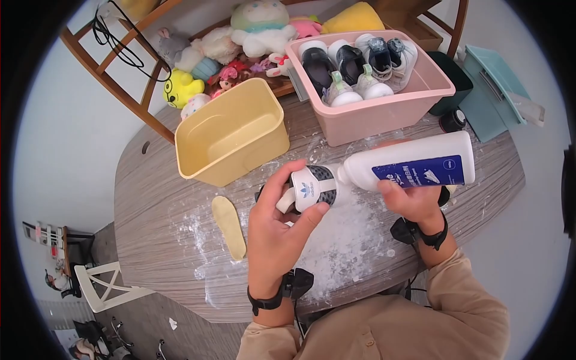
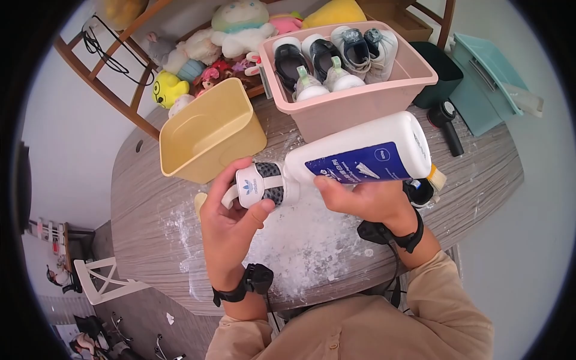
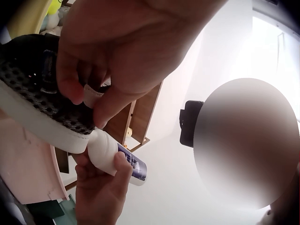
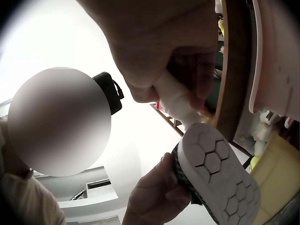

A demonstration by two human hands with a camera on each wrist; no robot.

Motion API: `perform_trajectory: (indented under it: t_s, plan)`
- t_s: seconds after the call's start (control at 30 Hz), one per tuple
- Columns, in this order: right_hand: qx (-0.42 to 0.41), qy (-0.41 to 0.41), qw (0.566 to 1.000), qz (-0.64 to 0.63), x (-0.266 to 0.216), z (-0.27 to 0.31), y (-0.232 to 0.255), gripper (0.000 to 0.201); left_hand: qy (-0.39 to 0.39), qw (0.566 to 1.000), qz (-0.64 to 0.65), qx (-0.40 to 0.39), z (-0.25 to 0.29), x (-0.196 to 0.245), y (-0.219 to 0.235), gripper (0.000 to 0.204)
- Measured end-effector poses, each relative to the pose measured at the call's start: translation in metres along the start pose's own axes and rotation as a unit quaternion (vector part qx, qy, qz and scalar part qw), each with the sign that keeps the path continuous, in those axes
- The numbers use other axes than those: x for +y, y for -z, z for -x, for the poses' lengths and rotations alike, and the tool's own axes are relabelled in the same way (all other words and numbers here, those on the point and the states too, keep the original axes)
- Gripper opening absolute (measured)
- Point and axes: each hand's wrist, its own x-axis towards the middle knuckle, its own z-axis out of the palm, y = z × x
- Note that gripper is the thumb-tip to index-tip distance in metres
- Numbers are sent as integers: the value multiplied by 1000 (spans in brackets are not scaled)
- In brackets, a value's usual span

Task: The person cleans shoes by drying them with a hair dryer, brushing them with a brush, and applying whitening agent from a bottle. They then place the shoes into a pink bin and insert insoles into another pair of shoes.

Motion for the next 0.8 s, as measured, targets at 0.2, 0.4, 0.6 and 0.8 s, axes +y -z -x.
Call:
perform_trajectory:
  t_s: [0.2,0.4,0.6,0.8]
  plan:
    - [-117,18,990,82,-11,-6,1,40,-12,998,-1,62,-1,-1,0,52]
    - [-126,37,985,110,-8,-9,-2,40,-20,997,-24,74,-1,-2,-1,49]
    - [-78,2,994,76,-9,-8,-5,40,-49,995,-81,42,2,-3,2,51]
    - [-57,-28,997,39,-6,-4,3,44,-119,981,-148,-28,4,-2,5,65]
